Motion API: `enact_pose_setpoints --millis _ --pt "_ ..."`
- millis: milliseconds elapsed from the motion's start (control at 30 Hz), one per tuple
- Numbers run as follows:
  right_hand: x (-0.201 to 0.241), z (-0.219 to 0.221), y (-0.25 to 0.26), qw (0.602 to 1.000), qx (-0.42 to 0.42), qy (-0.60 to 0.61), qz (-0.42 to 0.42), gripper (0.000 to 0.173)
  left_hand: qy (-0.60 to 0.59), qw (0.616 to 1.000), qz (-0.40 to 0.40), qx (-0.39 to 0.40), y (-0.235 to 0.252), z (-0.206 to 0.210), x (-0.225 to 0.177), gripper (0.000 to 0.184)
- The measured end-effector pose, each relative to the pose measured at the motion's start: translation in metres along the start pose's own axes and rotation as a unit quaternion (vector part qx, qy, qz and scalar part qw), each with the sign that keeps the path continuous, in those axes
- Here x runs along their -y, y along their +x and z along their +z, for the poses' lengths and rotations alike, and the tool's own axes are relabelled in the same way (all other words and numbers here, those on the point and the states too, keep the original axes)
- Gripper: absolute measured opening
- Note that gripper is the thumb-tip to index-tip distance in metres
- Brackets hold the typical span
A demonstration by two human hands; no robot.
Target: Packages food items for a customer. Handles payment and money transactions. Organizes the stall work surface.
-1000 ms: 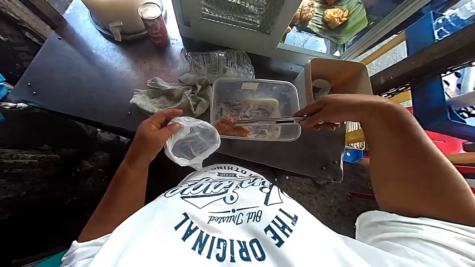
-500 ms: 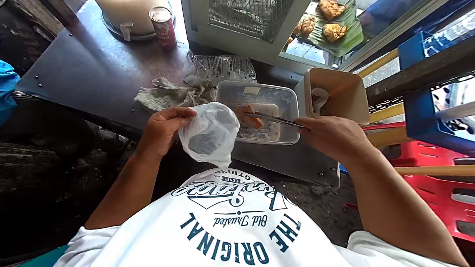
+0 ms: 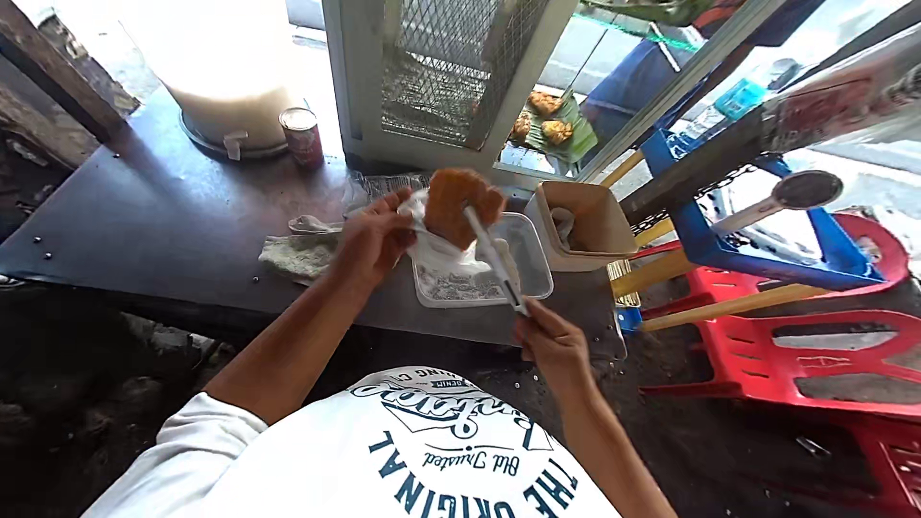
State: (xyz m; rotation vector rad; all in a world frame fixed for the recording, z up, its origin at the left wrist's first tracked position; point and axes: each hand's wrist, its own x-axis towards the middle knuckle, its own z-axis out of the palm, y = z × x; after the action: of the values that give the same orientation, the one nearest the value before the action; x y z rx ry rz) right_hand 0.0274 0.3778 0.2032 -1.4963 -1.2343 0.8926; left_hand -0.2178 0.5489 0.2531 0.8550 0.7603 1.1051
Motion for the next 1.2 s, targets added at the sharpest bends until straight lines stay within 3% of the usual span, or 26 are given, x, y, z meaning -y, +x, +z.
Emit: enact_pose_setpoints --millis 100,200,300,367,433,500,567,600,700,867,1033,1200 --pt "-0.016 0.030 -0.015 1.000 0.009 -0.007 0.028 0.034 0.006 0.999 0.028 0.033 0.007 0.009 -0.018 0.045" --pt "-0.020 0.038 -0.024 0.999 0.005 -0.010 0.051 0.033 0.152 0.971 0.003 0.184 -0.002 0.018 -0.018 0.044" --pt "-0.019 0.034 -0.035 0.995 -0.026 0.055 0.077 0.032 0.235 0.925 0.062 0.293 -0.015 0.024 -0.007 0.047" --pt "-0.018 0.027 -0.044 0.988 -0.063 0.110 0.091 0.031 0.215 0.927 0.133 0.278 -0.016 0.016 0.004 0.048" --pt "-0.018 0.016 -0.055 0.980 -0.085 0.146 0.103 0.031 0.242 0.931 0.183 0.202 -0.006 0.006 0.014 0.048" --pt "-0.018 0.008 -0.064 0.975 -0.091 0.172 0.107 0.031 0.298 0.928 0.131 0.182 0.002 0.002 0.021 0.057" --pt "-0.016 0.001 -0.069 0.976 -0.078 0.176 0.103 0.031 0.271 0.931 0.032 0.244 -0.001 0.011 0.027 0.064" --pt "-0.015 -0.002 -0.071 0.979 -0.068 0.163 0.101 0.031 0.222 0.938 -0.015 0.267 -0.006 0.019 0.032 0.057" --pt "-0.015 -0.021 -0.078 0.989 -0.050 0.102 0.094 0.034 0.078 0.963 -0.078 0.246 -0.011 0.047 0.059 0.033" --pt "-0.031 -0.083 -0.106 0.996 -0.065 0.022 0.051 0.042 0.021 0.975 -0.066 0.212 0.003 0.099 0.097 0.026" --pt "-0.075 -0.159 -0.159 0.982 -0.167 0.087 0.031 0.044 -0.048 0.964 -0.059 0.253 0.015 0.184 0.140 0.027" --pt "-0.127 -0.238 -0.209 0.939 -0.308 0.149 0.041 0.044 -0.101 0.951 -0.116 0.269 0.000 0.304 0.202 0.027"
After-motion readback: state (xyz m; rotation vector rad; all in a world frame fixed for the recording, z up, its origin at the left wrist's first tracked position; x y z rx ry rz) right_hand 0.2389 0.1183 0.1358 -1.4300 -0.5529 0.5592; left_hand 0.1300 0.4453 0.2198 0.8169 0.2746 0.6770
